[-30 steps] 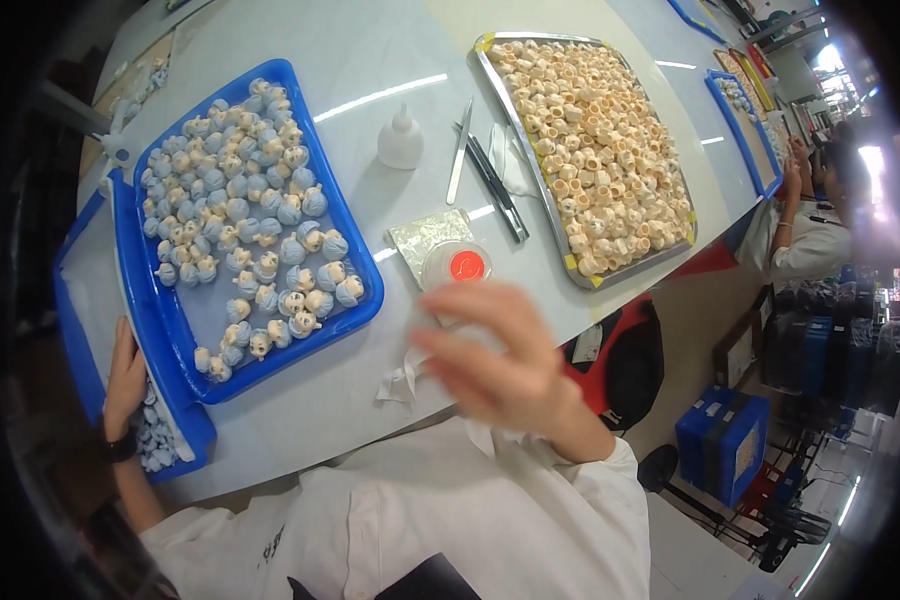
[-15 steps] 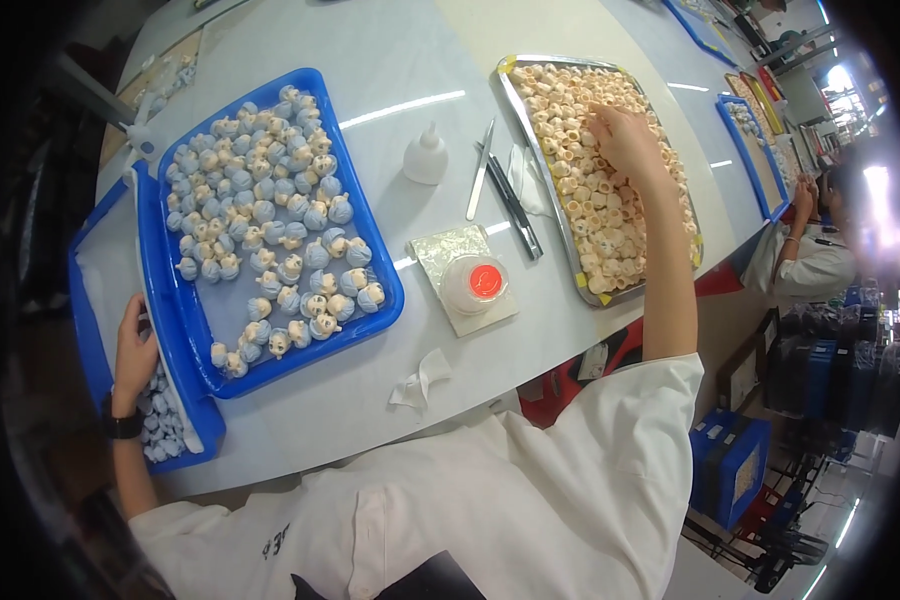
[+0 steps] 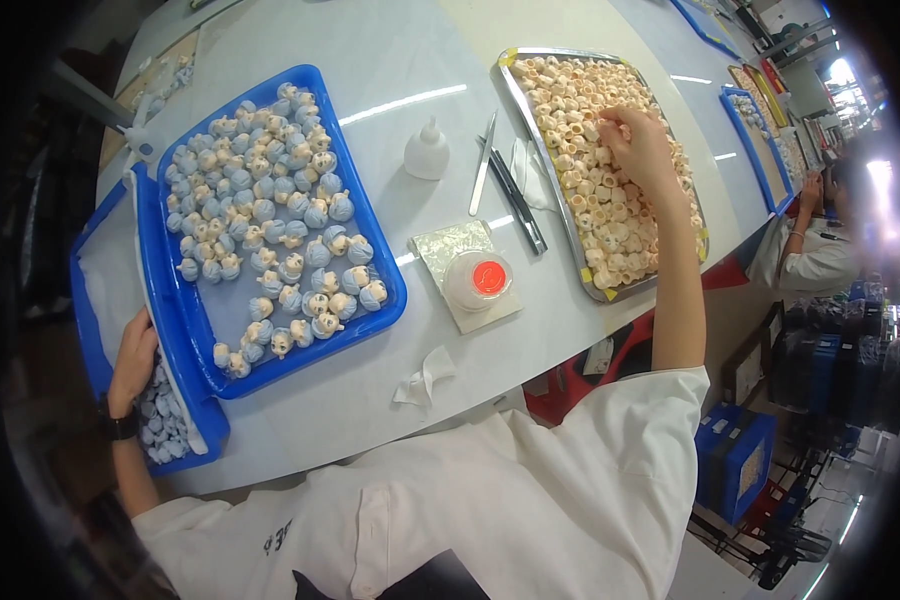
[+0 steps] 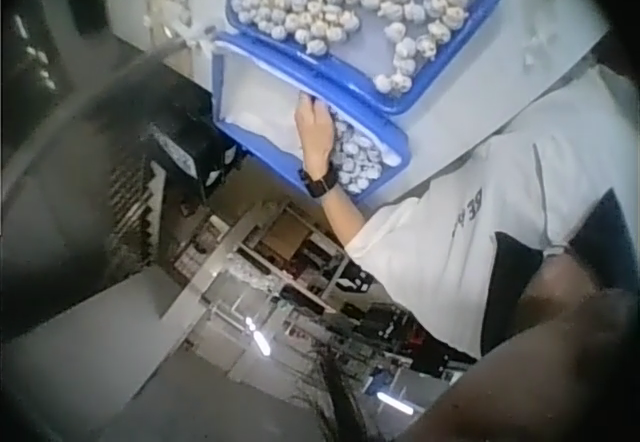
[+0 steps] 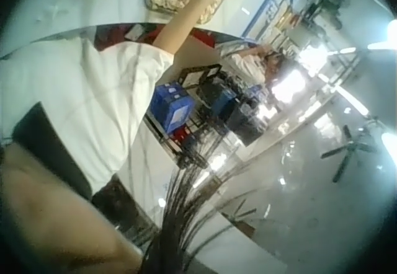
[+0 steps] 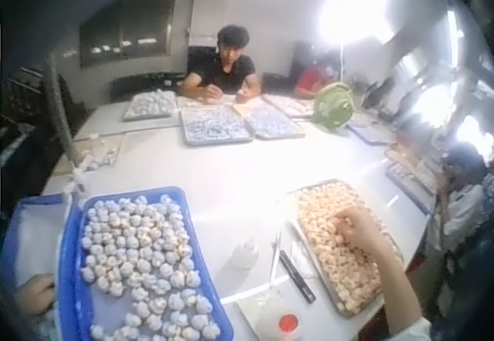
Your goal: The person applies glue from a bottle to plastic toy character heads, then attaches blue toy hair pieces to them by hand.
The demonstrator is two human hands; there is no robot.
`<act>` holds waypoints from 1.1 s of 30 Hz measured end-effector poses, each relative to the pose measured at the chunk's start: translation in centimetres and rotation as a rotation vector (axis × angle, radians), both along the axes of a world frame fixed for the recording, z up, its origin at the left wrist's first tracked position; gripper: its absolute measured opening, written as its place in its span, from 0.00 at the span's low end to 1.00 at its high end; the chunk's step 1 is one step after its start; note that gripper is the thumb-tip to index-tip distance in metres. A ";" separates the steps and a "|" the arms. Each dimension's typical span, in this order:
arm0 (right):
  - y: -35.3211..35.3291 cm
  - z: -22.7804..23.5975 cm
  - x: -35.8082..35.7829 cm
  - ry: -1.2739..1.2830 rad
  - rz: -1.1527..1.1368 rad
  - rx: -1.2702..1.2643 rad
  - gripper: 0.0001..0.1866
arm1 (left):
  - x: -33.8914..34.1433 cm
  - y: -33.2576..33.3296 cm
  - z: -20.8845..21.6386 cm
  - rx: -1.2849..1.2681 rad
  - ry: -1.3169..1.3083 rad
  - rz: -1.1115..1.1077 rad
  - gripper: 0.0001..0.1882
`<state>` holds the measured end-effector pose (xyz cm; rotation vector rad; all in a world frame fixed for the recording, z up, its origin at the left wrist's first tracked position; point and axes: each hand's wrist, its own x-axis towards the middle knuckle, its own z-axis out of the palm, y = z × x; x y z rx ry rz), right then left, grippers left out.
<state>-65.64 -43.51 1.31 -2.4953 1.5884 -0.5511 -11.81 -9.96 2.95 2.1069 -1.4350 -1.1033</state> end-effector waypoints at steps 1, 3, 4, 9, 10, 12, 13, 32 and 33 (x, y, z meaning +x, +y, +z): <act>0.1 0.0 -0.1 -0.014 -0.022 0.008 0.10 | -0.3 -0.1 0.2 -0.002 -0.006 -0.004 0.19; 0.2 -0.1 -0.1 -0.026 -0.009 0.004 0.11 | -0.2 0.3 0.2 -0.003 -0.019 0.001 0.18; 0.3 -0.2 -0.2 -0.036 -0.001 -0.001 0.11 | 0.2 0.7 -0.3 -0.037 0.009 -0.008 0.18; 0.6 -0.6 -0.5 -0.093 0.024 -0.074 0.11 | -0.4 1.6 0.1 -0.132 0.178 0.043 0.17; 0.8 -0.6 -0.5 -0.093 0.014 -0.080 0.11 | -0.3 1.6 0.3 -0.091 0.199 0.033 0.17; 1.0 -0.6 -0.3 -0.104 0.019 -0.103 0.11 | -0.1 1.7 0.6 -0.050 0.215 0.027 0.16; 1.1 -0.6 -0.3 -0.112 0.020 -0.126 0.11 | 0.0 1.7 0.7 -0.014 0.258 0.031 0.16; 6.3 0.3 -1.4 -0.292 0.008 -0.164 0.13 | -0.1 2.8 0.4 -0.138 0.097 -0.114 0.21; 6.7 0.5 -1.7 -0.329 -0.011 -0.165 0.12 | -0.1 2.8 0.2 -0.176 0.066 -0.146 0.19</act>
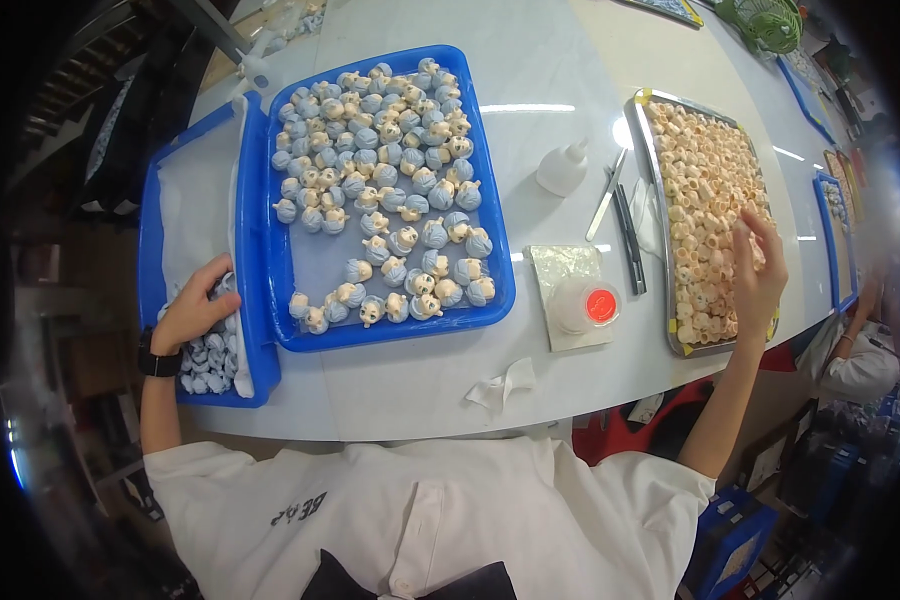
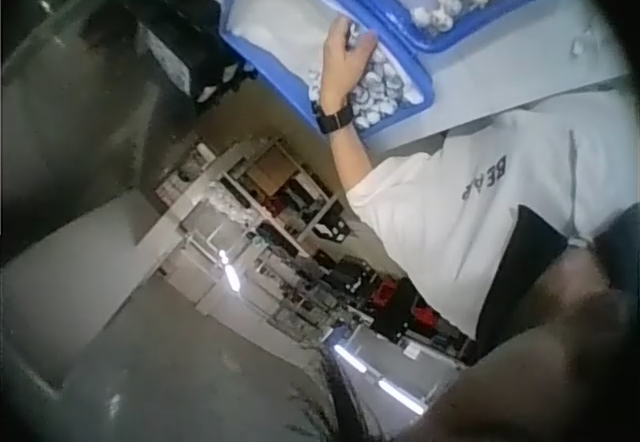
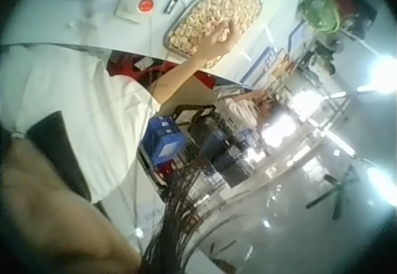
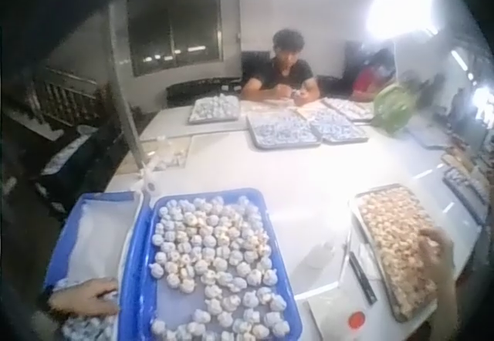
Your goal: The person applies glue from a bottle to plastic toy character heads, then attaches blue toy hair pieces to them by hand.
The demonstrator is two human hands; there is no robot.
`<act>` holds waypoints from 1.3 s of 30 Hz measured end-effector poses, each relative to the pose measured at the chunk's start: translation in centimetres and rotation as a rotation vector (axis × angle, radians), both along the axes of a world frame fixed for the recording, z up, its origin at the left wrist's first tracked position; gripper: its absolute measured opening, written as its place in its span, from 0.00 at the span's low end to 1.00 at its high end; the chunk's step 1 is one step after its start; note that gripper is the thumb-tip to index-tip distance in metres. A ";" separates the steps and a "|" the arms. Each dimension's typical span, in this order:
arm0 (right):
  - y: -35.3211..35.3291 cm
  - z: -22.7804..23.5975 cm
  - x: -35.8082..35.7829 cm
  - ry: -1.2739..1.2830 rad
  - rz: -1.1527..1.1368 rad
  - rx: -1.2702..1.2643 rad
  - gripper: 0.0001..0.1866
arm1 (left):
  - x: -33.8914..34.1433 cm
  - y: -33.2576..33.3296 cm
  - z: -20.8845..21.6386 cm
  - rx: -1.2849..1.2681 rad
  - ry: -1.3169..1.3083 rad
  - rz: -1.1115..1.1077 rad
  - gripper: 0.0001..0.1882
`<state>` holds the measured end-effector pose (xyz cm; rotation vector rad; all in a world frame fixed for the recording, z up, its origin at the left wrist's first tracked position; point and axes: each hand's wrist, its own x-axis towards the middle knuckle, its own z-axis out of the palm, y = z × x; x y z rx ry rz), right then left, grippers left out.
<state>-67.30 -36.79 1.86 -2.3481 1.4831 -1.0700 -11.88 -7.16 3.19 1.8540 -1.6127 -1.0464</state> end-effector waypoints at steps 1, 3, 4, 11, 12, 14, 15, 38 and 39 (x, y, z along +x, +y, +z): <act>0.5 0.1 -0.1 0.001 -0.002 0.002 0.12 | 0.0 0.1 0.0 0.002 0.001 -0.002 0.19; 1.3 0.1 -0.2 -0.216 -0.010 0.127 0.12 | -0.1 0.1 -0.1 0.043 0.094 0.074 0.14; 1.4 0.0 -0.4 -0.218 -0.010 0.127 0.12 | 0.1 0.1 -0.1 0.042 0.092 0.074 0.14; 3.0 -0.3 -1.6 -0.330 -0.016 0.134 0.13 | 0.1 0.2 -0.4 0.065 0.081 0.146 0.10; 3.2 -0.3 -1.8 -0.321 -0.034 0.138 0.13 | 0.2 0.2 -0.4 0.125 0.134 0.174 0.10; 3.6 -0.3 -2.0 -0.320 -0.051 0.128 0.13 | 0.0 -0.1 -0.4 0.095 0.176 0.192 0.11; 3.8 -0.4 -2.1 -0.319 -0.068 0.117 0.13 | 0.0 -0.2 -0.5 0.065 0.218 0.209 0.13; 9.1 -0.4 -0.6 -0.498 -0.146 0.143 0.14 | 0.4 -1.0 -0.5 0.150 0.141 0.157 0.26; 9.5 -0.4 -0.4 -0.510 -0.158 0.165 0.13 | 0.6 -0.9 -0.6 0.173 0.144 0.158 0.24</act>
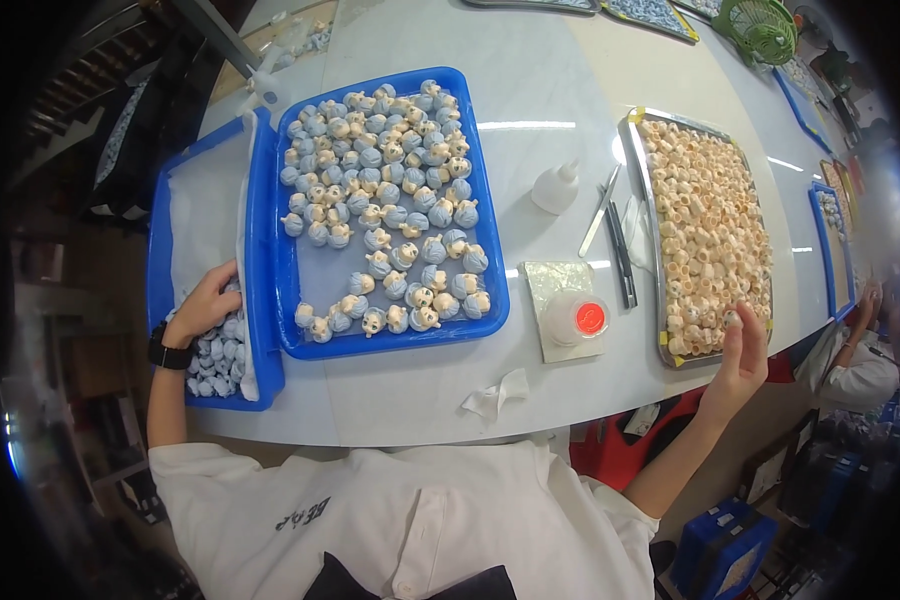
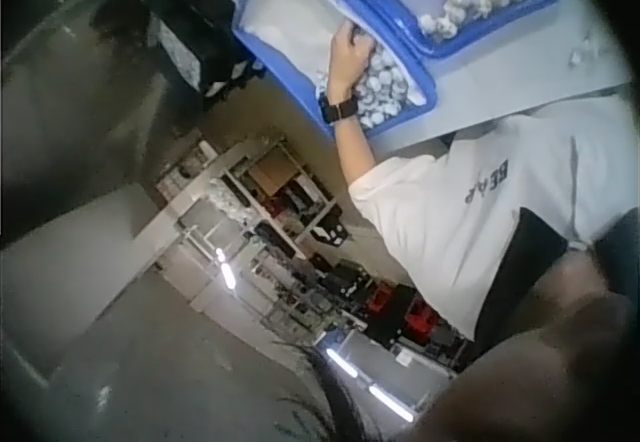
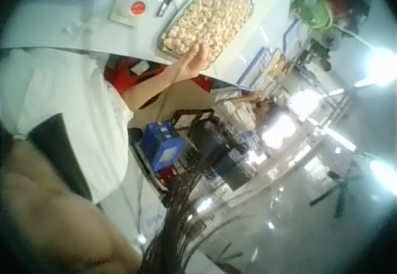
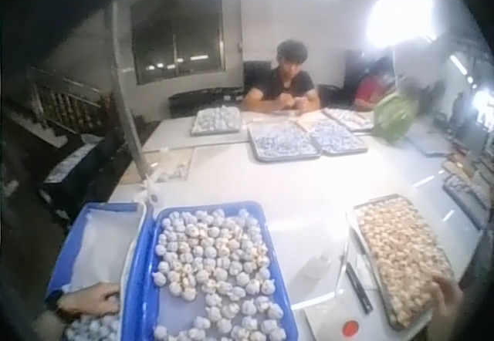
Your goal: The person applies glue from a bottle to plastic toy character heads, then attaches blue toy hair pieces to them by hand.
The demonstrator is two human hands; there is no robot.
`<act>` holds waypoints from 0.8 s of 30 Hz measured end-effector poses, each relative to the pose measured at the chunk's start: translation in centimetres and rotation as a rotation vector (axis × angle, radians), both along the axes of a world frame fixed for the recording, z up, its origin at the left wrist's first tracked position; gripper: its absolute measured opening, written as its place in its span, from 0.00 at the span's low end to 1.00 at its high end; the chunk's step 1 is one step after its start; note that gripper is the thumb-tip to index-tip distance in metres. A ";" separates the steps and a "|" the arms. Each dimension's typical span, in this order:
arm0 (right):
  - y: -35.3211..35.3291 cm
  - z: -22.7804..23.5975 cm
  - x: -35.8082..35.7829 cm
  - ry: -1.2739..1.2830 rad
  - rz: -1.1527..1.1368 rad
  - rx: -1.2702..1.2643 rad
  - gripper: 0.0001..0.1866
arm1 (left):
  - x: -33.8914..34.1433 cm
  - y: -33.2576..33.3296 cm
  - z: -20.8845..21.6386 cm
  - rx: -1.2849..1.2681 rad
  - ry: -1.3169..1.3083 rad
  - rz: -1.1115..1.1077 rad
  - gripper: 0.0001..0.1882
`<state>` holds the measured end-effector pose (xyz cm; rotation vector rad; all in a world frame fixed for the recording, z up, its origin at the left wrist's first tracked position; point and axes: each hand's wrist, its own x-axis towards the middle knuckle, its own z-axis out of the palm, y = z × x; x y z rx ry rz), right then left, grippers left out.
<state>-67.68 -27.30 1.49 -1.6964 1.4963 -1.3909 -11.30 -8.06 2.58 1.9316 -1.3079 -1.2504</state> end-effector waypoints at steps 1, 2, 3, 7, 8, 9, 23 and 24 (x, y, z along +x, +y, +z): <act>0.4 0.0 0.2 -0.003 -0.001 -0.002 0.13 | 0.1 0.1 0.0 -0.002 -0.003 -0.001 0.24; 0.9 0.0 0.4 0.006 -0.013 0.001 0.13 | 0.3 0.0 0.0 0.029 -0.037 -0.026 0.22; 1.2 0.1 0.5 0.014 -0.027 0.004 0.13 | 0.4 -0.1 0.0 0.059 -0.072 -0.052 0.21; 1.8 -0.7 0.7 -0.026 -0.040 0.007 0.13 | 0.2 0.1 -0.5 -0.037 -0.043 0.009 0.20; 2.3 -1.1 0.6 -0.070 -0.037 0.017 0.13 | 0.0 0.1 -0.3 -0.035 -0.046 0.004 0.20; 2.7 -1.4 0.5 -0.115 -0.034 0.027 0.12 | -0.2 0.1 -0.2 -0.039 -0.060 0.013 0.20; 4.7 -2.6 1.3 -0.187 -0.044 0.034 0.12 | -0.6 1.0 -0.3 -0.199 -0.245 0.108 0.10; 4.8 -2.7 1.4 -0.200 -0.044 0.032 0.12 | -0.5 1.0 -0.4 -0.198 -0.257 0.100 0.10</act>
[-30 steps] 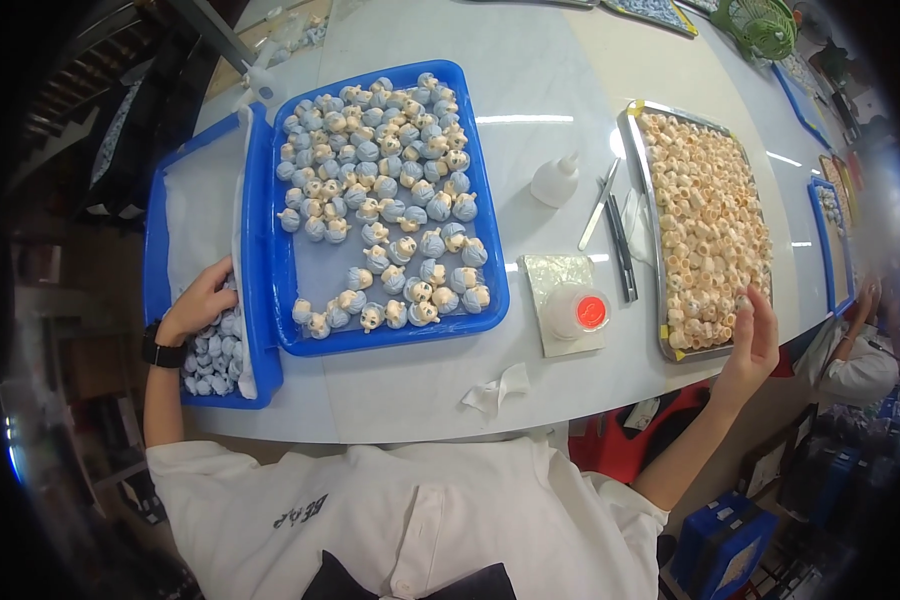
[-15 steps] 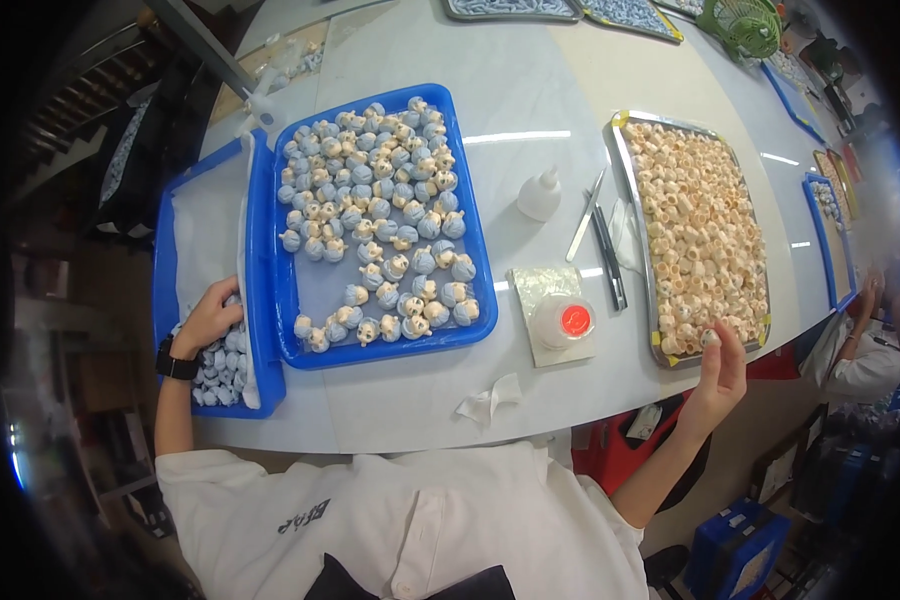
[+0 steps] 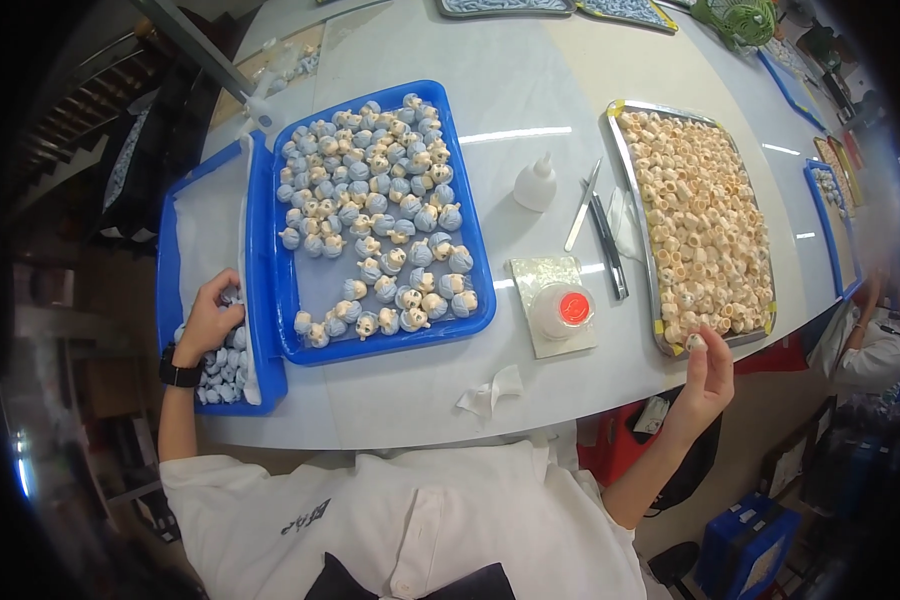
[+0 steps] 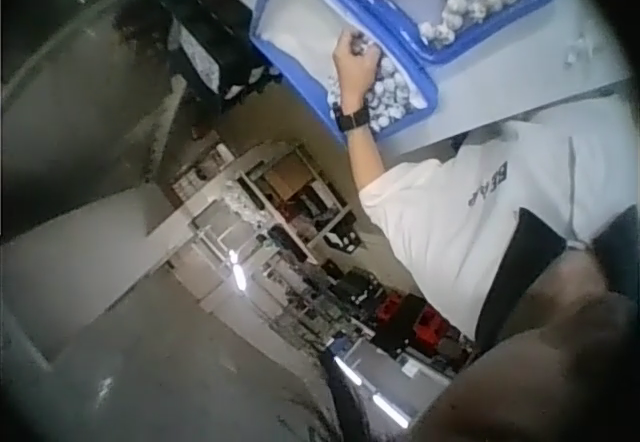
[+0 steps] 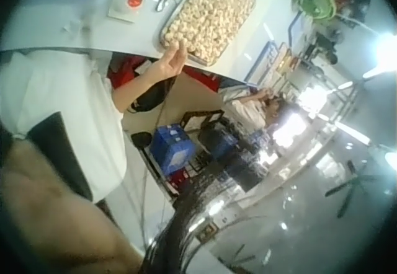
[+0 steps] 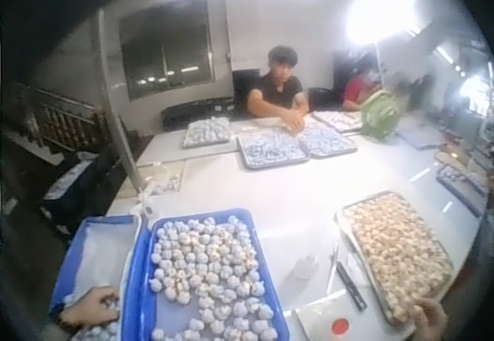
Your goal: The person applies glue from a bottle to plastic toy character heads, then attaches blue toy hair pieces to them by hand.
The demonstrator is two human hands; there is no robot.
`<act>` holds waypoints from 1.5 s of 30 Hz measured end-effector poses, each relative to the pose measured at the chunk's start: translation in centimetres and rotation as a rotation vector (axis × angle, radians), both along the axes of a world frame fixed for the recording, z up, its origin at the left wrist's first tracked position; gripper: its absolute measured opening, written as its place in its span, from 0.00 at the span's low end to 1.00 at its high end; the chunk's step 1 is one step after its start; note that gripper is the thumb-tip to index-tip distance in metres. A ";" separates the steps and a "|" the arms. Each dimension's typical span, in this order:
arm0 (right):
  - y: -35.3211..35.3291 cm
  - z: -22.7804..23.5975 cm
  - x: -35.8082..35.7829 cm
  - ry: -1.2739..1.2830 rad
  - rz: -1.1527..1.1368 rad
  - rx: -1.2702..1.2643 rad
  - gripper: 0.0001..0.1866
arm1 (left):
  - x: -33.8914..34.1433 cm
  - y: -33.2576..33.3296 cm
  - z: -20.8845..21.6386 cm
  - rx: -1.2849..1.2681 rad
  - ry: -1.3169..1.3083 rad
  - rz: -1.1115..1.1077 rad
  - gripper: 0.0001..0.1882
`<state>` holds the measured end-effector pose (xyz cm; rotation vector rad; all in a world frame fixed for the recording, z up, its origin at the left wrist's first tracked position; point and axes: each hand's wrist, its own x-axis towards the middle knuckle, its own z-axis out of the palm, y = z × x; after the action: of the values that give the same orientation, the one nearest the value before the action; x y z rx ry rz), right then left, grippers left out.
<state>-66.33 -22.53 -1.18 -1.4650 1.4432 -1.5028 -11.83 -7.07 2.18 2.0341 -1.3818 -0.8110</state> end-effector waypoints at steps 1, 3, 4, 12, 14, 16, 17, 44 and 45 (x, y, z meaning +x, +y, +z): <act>0.1 -0.2 0.0 0.000 0.001 0.002 0.12 | 0.0 0.1 -0.1 0.002 -0.013 -0.006 0.10; 0.2 -0.5 -0.1 0.023 0.000 0.032 0.12 | -0.1 0.1 0.2 -0.077 -0.017 -0.009 0.10; 0.1 -0.5 0.0 0.024 0.000 0.033 0.12 | -0.2 0.1 0.4 -0.156 -0.022 -0.011 0.09; 0.4 -0.4 1.0 -0.057 0.037 0.038 0.12 | 0.3 1.0 1.7 -0.229 0.300 0.167 0.08; 0.4 -0.4 1.3 -0.064 0.049 0.034 0.12 | 0.4 0.8 1.7 -0.283 0.328 0.184 0.08; 0.4 -0.4 1.4 -0.070 0.059 0.028 0.12 | 0.2 0.5 1.7 -0.180 0.303 0.182 0.08; 0.4 -0.5 1.4 -0.071 0.065 0.034 0.12 | 0.0 0.5 1.7 -0.179 0.299 0.185 0.08; 6.6 2.9 15.0 -0.120 1.258 0.188 0.14 | -21.5 -0.2 -1.9 0.067 2.161 0.051 0.15; 6.5 2.4 14.5 -0.147 1.201 0.245 0.13 | -21.5 -0.3 -1.8 0.071 2.121 0.060 0.17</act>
<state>-51.82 -16.02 1.25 -1.5427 0.4007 -0.6132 -33.32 -7.32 0.34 0.2968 0.0355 -1.9144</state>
